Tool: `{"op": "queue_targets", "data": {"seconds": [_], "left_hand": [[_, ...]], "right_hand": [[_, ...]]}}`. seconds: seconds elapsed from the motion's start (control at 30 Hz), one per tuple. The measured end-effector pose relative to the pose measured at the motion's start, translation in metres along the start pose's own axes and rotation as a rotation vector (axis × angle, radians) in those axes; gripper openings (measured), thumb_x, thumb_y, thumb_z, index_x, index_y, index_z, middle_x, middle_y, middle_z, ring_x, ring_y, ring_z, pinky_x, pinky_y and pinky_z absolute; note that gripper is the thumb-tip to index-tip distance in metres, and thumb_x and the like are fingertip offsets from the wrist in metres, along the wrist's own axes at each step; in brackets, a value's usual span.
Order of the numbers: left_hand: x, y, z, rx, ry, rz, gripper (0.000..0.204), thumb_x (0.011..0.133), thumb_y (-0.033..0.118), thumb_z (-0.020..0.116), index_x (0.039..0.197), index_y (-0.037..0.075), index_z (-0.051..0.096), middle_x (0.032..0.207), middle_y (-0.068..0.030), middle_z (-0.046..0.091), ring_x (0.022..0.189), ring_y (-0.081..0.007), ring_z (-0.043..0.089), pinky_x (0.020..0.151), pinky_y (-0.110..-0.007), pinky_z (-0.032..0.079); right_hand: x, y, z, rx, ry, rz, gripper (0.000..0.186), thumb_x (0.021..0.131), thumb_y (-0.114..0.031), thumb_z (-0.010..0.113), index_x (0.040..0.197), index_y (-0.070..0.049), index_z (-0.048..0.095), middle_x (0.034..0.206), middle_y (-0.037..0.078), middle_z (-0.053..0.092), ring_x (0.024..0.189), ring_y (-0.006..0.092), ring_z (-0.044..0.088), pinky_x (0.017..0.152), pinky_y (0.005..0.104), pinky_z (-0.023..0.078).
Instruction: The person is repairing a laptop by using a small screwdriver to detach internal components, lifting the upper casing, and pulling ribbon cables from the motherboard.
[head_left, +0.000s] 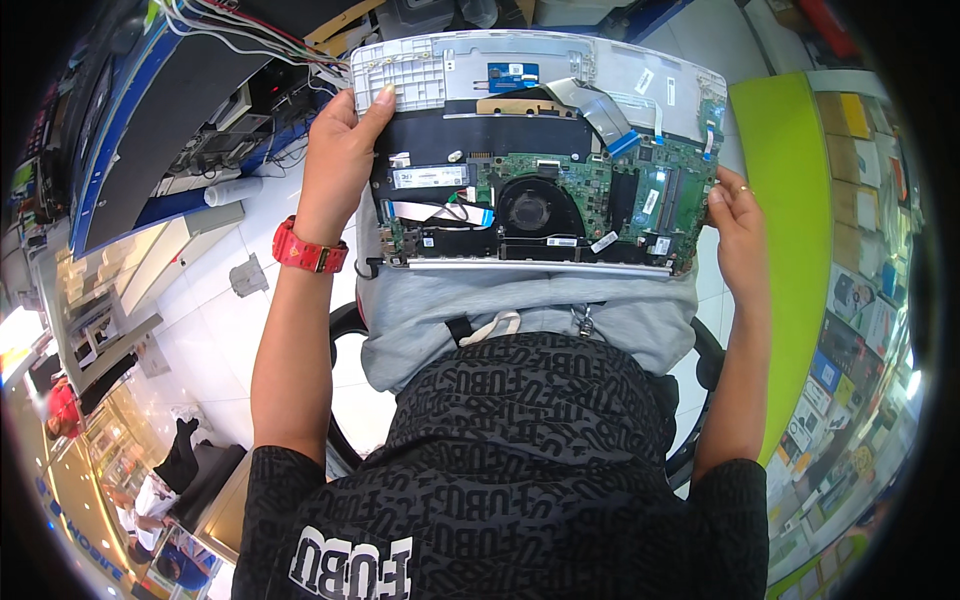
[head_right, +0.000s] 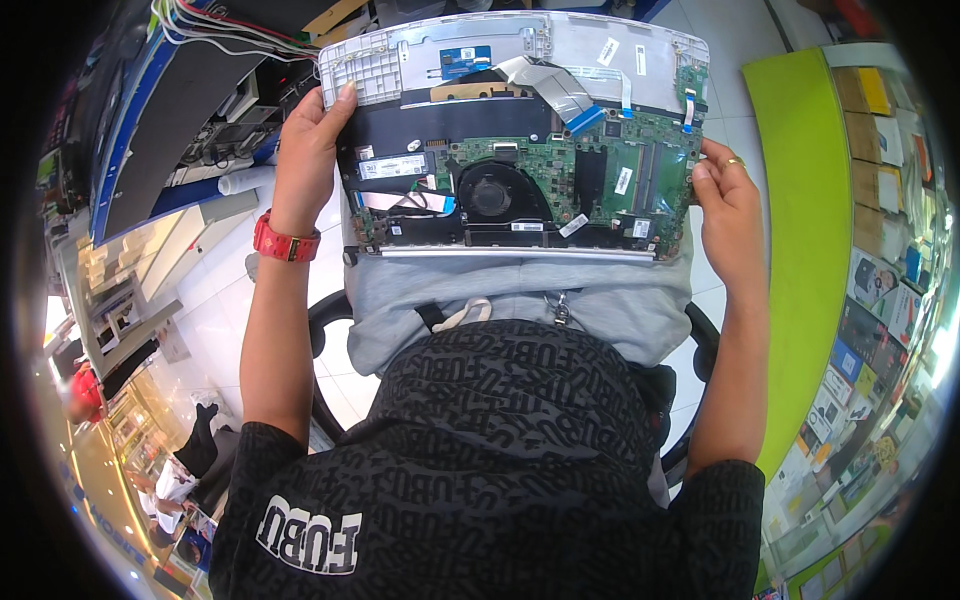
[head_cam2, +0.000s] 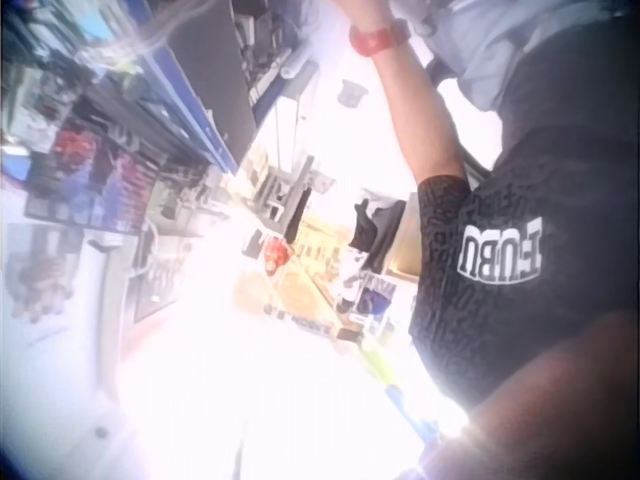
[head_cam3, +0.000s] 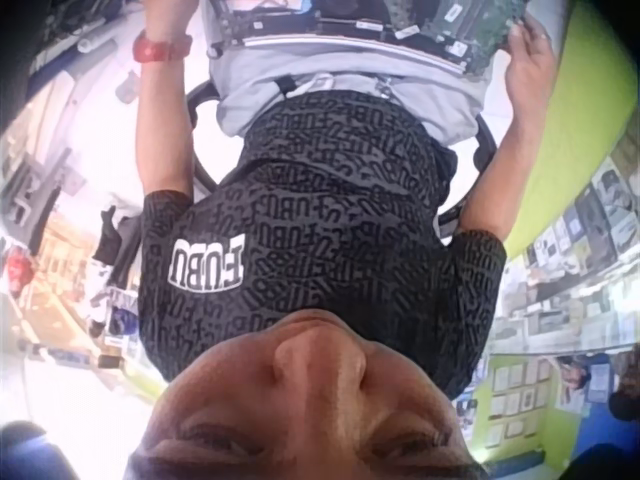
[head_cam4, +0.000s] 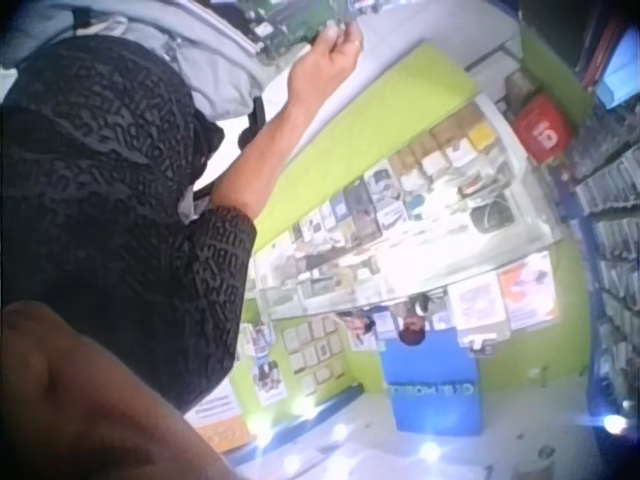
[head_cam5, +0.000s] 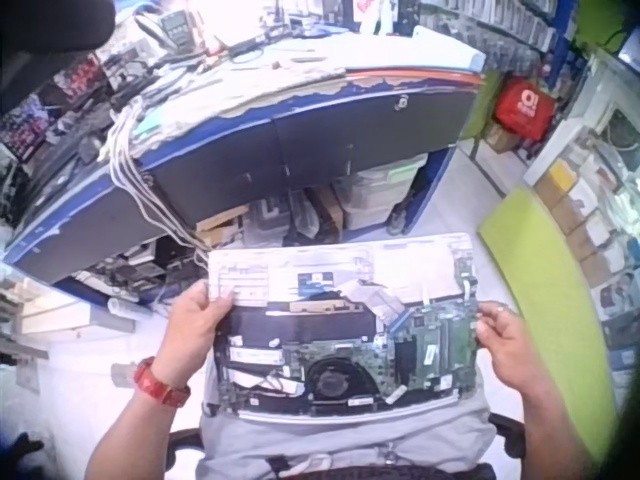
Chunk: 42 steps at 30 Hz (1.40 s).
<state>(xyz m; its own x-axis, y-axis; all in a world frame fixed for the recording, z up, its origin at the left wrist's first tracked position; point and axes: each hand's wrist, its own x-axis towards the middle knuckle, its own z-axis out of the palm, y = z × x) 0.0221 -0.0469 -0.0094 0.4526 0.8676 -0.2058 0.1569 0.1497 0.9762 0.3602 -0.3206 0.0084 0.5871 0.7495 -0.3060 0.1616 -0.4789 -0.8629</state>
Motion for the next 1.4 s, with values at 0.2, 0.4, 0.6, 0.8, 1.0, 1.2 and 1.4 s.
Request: {"op": "queue_targets", "data": {"seconds": [0.2,0.4,0.6,0.8,1.0,1.2,1.4], "left_hand": [[0.000,-0.001,0.000,0.041,0.005,0.023,0.036,0.106,0.030,0.067,0.115,-0.004,0.066,0.105,-0.0064,0.073,0.089,-0.0060,0.062,0.081,-0.023,0.051],[0.000,-0.003,-0.002,0.035,-0.007,0.015,0.035,0.106,0.030,0.066,0.114,-0.004,0.066,0.104,-0.0063,0.073,0.088,-0.0060,0.062,0.080,-0.023,0.051],[-0.001,0.000,0.001,0.015,-0.005,0.006,0.034,0.105,0.030,0.067,0.112,-0.003,0.067,0.101,-0.0052,0.072,0.085,-0.0056,0.061,0.077,-0.023,0.050],[0.003,-0.010,-0.004,0.023,0.005,0.018,0.035,0.105,0.032,0.068,0.110,-0.003,0.067,0.099,-0.0044,0.072,0.083,-0.0055,0.060,0.076,-0.023,0.050],[-0.003,0.001,0.002,-0.019,-0.016,0.021,0.034,0.105,0.029,0.067,0.115,-0.003,0.068,0.104,-0.0059,0.075,0.088,-0.0067,0.064,0.080,-0.024,0.052],[0.000,-0.004,-0.002,-0.011,-0.021,0.022,0.034,0.105,0.025,0.067,0.119,-0.006,0.067,0.107,-0.0088,0.076,0.090,-0.0097,0.068,0.083,-0.027,0.055],[-0.003,0.002,-0.002,0.025,-0.044,0.016,0.034,0.106,0.029,0.066,0.122,-0.002,0.066,0.109,-0.0059,0.075,0.092,-0.0069,0.067,0.083,-0.024,0.053]], "right_hand": [[0.000,0.001,-0.002,-0.031,-0.017,0.001,0.037,0.111,-0.011,0.050,0.143,0.007,0.053,0.111,0.010,0.071,0.098,0.0128,0.066,0.088,0.0300,0.054],[-0.001,0.001,0.000,-0.002,-0.004,-0.001,0.037,0.112,-0.012,0.050,0.143,0.007,0.053,0.115,0.012,0.072,0.101,0.0134,0.067,0.091,0.0304,0.054],[0.000,0.002,-0.001,-0.009,-0.009,-0.009,0.037,0.112,-0.013,0.050,0.143,0.006,0.053,0.116,0.012,0.071,0.102,0.0137,0.067,0.092,0.0305,0.054],[-0.001,-0.002,0.000,-0.029,-0.011,0.011,0.038,0.112,-0.014,0.050,0.144,0.006,0.053,0.116,0.012,0.070,0.104,0.0149,0.067,0.093,0.0316,0.054],[0.003,0.010,-0.006,-0.081,0.017,0.029,0.042,0.112,-0.017,0.051,0.147,0.006,0.051,0.121,0.014,0.069,0.106,0.0165,0.067,0.095,0.0324,0.054],[0.002,0.008,-0.005,-0.088,0.028,0.012,0.044,0.112,-0.019,0.052,0.147,0.007,0.050,0.123,0.014,0.068,0.106,0.0164,0.067,0.095,0.0326,0.054],[0.004,0.015,-0.007,-0.107,0.043,-0.013,0.047,0.111,-0.021,0.054,0.147,0.009,0.050,0.122,0.014,0.068,0.105,0.0152,0.066,0.095,0.0324,0.054]]}}
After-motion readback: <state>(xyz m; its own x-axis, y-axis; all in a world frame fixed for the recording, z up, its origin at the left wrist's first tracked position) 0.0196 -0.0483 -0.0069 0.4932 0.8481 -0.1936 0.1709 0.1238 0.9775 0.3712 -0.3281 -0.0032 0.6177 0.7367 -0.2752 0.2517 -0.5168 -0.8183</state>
